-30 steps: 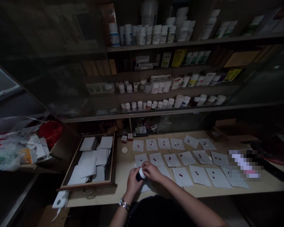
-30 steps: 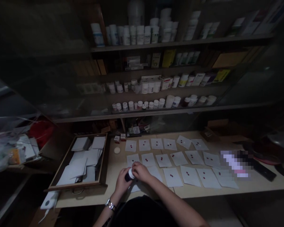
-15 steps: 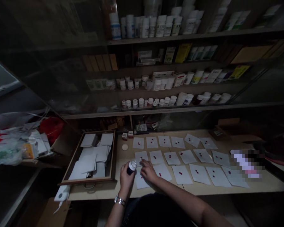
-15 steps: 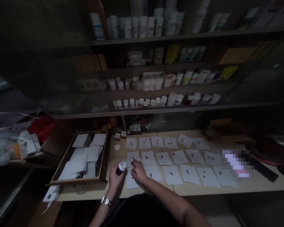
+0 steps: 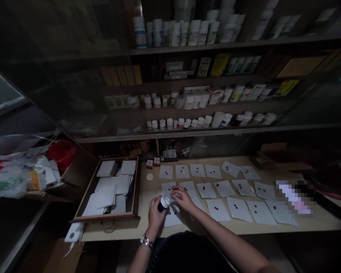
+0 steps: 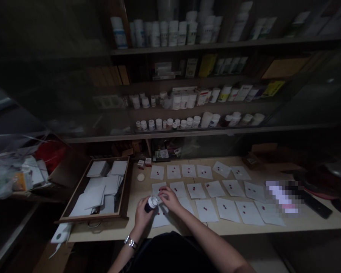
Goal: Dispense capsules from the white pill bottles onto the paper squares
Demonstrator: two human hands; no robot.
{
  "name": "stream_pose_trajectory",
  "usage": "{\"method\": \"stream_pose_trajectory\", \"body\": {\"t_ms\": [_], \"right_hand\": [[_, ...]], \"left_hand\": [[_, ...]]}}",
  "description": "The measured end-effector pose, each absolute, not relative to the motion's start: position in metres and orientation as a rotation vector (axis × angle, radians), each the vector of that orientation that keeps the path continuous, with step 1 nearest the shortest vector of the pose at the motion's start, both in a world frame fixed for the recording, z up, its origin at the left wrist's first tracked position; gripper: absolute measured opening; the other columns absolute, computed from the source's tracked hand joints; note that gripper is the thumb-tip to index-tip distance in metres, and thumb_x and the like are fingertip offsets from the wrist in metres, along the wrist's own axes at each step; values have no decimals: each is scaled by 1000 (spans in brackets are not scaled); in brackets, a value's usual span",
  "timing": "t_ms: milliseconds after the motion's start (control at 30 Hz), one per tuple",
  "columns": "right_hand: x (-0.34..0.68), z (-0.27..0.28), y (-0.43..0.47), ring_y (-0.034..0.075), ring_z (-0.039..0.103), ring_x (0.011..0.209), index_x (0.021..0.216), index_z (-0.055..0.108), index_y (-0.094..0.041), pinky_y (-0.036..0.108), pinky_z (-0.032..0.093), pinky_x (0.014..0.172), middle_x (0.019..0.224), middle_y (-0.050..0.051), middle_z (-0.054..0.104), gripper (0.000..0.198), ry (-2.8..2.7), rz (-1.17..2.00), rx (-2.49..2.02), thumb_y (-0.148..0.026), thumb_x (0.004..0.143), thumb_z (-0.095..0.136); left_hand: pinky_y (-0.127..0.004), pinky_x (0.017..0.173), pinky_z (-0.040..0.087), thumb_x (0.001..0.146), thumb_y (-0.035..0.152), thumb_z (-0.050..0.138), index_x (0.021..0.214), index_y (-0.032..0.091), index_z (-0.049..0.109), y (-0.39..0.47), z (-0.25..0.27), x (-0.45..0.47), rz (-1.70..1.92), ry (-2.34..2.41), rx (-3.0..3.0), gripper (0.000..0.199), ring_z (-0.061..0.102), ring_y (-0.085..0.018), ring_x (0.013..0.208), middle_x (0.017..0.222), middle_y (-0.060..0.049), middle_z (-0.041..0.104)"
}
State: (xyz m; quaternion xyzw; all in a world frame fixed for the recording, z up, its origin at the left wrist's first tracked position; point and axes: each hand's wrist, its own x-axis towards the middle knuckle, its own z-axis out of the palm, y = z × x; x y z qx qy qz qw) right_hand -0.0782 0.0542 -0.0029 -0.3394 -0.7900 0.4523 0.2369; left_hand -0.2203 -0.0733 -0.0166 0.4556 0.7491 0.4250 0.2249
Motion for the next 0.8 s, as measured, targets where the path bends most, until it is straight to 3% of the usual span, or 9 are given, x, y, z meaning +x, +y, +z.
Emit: {"method": "stream_pose_trajectory", "body": {"t_ms": [133,233,400,467,633,800], "right_hand": [[-75,14,43,23,55,112,79,73,-19,34,41,96,122,10,58,16,-2417,1271,-862,-18,75,58],[-70,15,39,23,60,103,78,74,-19,32,44,89,124,11,59,18,-2689,1166,-1012,-15,73,56],[-64,7,39,24,65,87,83,73,-18,29,45,75,96,9,70,19,-2922,1027,-1209,-19,71,59],[-63,5,38,23,64,85,79,73,-19,27,44,73,90,7,71,16,-2893,1049,-1253,-19,69,61],[-65,0,27,19,62,91,78,73,-21,25,44,79,102,6,67,20,-2633,1149,-1119,-14,71,55],[-59,-9,34,19,61,93,78,73,-21,27,44,83,99,6,67,19,-2349,1225,-1004,-16,74,55]], "left_hand": [[-40,96,44,61,6,58,116,21,60,-66,-12,-207,1089,1951,1354,57,55,-24,105,108,-7,61],[-40,96,45,61,5,57,117,24,60,-66,-13,-200,1017,1891,1441,60,54,-24,106,110,-7,61],[-40,96,45,62,6,57,117,25,61,-69,-21,-194,963,1858,1496,59,54,-24,108,111,-7,62],[-40,96,45,63,7,57,117,24,61,-69,-20,-194,952,1852,1496,57,54,-25,108,111,-7,62],[-38,94,44,61,2,52,116,26,61,-68,-9,-196,943,1872,1481,61,54,-24,106,110,-7,61],[-40,96,44,60,4,56,116,22,60,-69,-13,-198,980,1910,1400,59,54,-24,105,109,-6,61]]}}
